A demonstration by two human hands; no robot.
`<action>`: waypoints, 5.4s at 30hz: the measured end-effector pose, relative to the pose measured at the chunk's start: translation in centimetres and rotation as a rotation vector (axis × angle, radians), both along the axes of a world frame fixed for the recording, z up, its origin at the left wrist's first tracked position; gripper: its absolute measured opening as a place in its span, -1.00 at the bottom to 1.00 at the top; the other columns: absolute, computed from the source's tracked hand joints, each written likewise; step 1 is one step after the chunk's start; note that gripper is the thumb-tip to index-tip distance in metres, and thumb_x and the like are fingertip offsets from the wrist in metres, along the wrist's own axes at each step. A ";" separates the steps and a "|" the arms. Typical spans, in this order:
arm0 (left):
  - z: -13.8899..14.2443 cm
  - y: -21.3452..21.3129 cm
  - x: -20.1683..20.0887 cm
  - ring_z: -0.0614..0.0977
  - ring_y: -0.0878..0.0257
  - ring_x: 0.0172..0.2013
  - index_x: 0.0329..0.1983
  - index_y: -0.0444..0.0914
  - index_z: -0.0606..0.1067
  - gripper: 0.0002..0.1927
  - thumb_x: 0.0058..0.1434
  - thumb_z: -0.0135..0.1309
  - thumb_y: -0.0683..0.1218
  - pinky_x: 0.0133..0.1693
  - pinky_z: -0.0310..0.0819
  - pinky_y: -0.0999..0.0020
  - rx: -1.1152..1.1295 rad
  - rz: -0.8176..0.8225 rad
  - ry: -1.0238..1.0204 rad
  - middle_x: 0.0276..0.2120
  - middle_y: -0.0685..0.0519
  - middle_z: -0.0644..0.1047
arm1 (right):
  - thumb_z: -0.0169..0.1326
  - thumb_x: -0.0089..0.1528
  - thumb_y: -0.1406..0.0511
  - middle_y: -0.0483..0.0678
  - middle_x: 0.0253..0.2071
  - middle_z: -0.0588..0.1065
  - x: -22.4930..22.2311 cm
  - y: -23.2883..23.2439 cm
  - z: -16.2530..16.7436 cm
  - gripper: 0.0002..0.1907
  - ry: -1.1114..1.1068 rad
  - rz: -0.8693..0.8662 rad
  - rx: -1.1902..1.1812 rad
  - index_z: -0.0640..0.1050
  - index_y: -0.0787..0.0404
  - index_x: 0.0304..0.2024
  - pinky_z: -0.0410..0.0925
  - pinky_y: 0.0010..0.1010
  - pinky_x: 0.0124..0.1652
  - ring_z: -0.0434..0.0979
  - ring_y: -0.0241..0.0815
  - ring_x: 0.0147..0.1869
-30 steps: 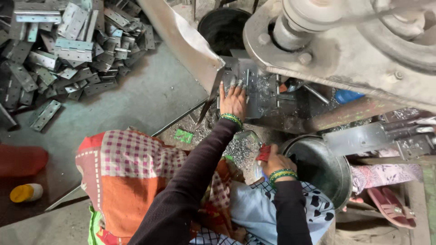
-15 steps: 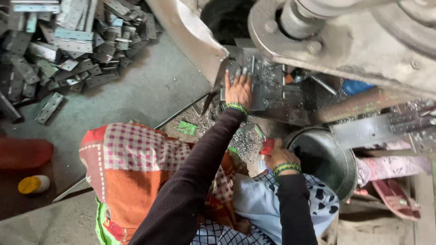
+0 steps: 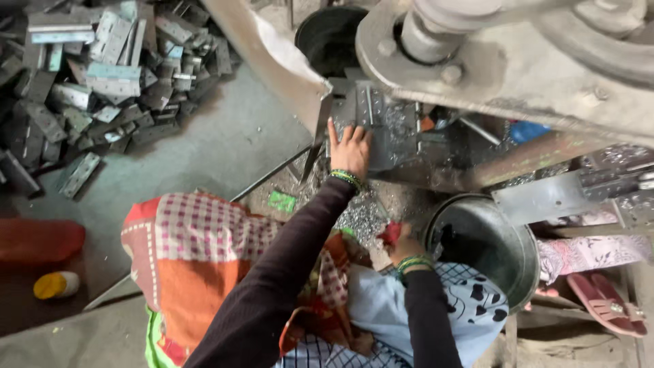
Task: The person repeatedly places small metal plates into a press machine, operates the lever to stamp them, and removes the finished pieces. The person handles the plates one at a time and accumulates the finished parts in a pile.
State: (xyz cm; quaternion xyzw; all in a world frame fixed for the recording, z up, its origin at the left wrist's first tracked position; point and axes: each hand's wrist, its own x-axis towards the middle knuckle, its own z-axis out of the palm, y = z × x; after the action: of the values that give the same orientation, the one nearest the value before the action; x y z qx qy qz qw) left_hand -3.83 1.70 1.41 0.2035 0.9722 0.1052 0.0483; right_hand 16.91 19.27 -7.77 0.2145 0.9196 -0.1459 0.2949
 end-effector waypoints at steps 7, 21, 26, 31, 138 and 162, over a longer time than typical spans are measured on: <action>-1.7 1.3 -3.0 0.18 -0.02 0.42 0.48 -0.05 0.19 -0.36 0.34 -0.31 0.18 0.26 -0.40 -0.39 0.143 0.068 0.317 0.43 0.06 0.21 | 0.05 0.28 0.05 0.22 -0.10 0.62 0.0 -1.6 6.4 -0.26 0.027 -0.004 0.129 0.06 0.03 0.40 0.49 0.02 -0.07 0.68 0.26 -0.09; 3.1 -26.1 -0.9 0.62 -0.03 0.10 0.25 0.06 0.52 -0.46 0.25 0.13 0.29 0.16 0.50 0.13 0.224 0.084 -0.221 0.08 -0.05 0.62 | 0.33 0.08 0.10 0.35 0.05 0.53 -1.1 3.3 -4.6 0.05 0.329 0.099 -0.186 0.01 0.27 0.39 0.43 0.03 0.10 0.62 0.34 0.10; 4.6 -41.7 0.1 0.64 -0.07 0.06 0.05 -0.14 0.62 -0.62 0.22 0.22 0.08 0.10 0.54 0.08 0.118 0.751 0.005 0.04 -0.15 0.62 | 0.33 0.06 0.07 0.33 0.06 0.54 -2.7 1.9 -4.3 0.06 0.263 0.062 -0.129 0.02 0.25 0.40 0.43 0.00 0.12 0.62 0.32 0.11; 3.7 -47.7 3.5 0.49 -0.09 0.13 0.04 -0.20 0.55 -0.45 -0.07 0.30 0.01 0.05 0.46 -0.07 -0.036 1.121 0.319 0.08 -0.08 0.53 | 0.33 0.04 0.04 0.31 0.07 0.55 -3.5 1.5 -4.5 0.07 0.264 0.049 -0.116 0.04 0.24 0.41 0.42 -0.02 0.14 0.63 0.30 0.12; -0.8 -0.6 2.2 0.21 0.09 0.42 0.40 -0.19 0.32 -0.36 0.20 -0.12 -0.04 0.34 -0.55 -0.40 0.210 0.018 0.175 0.42 -0.02 0.30 | 0.09 0.20 0.15 0.18 0.00 0.59 -1.0 0.5 1.8 -0.26 0.024 0.019 0.022 0.10 0.12 0.35 0.51 -0.10 0.02 0.66 0.13 0.04; -1.8 1.6 -3.8 0.21 0.16 0.45 0.51 -0.10 0.17 -0.43 0.41 -0.34 -0.10 0.44 -0.48 -0.21 -0.004 0.042 0.050 0.47 0.05 0.20 | 0.13 0.22 0.01 0.23 -0.02 0.59 -2.2 -0.6 10.6 -0.31 -0.017 0.087 0.232 0.16 0.11 0.25 0.44 0.02 0.09 0.61 0.26 0.10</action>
State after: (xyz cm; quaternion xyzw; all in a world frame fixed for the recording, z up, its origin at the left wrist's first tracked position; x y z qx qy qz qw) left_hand -7.63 3.30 -0.41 0.1856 0.9774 0.0989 0.0223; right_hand 14.71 18.64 2.82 0.2081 0.9364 -0.0236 0.2817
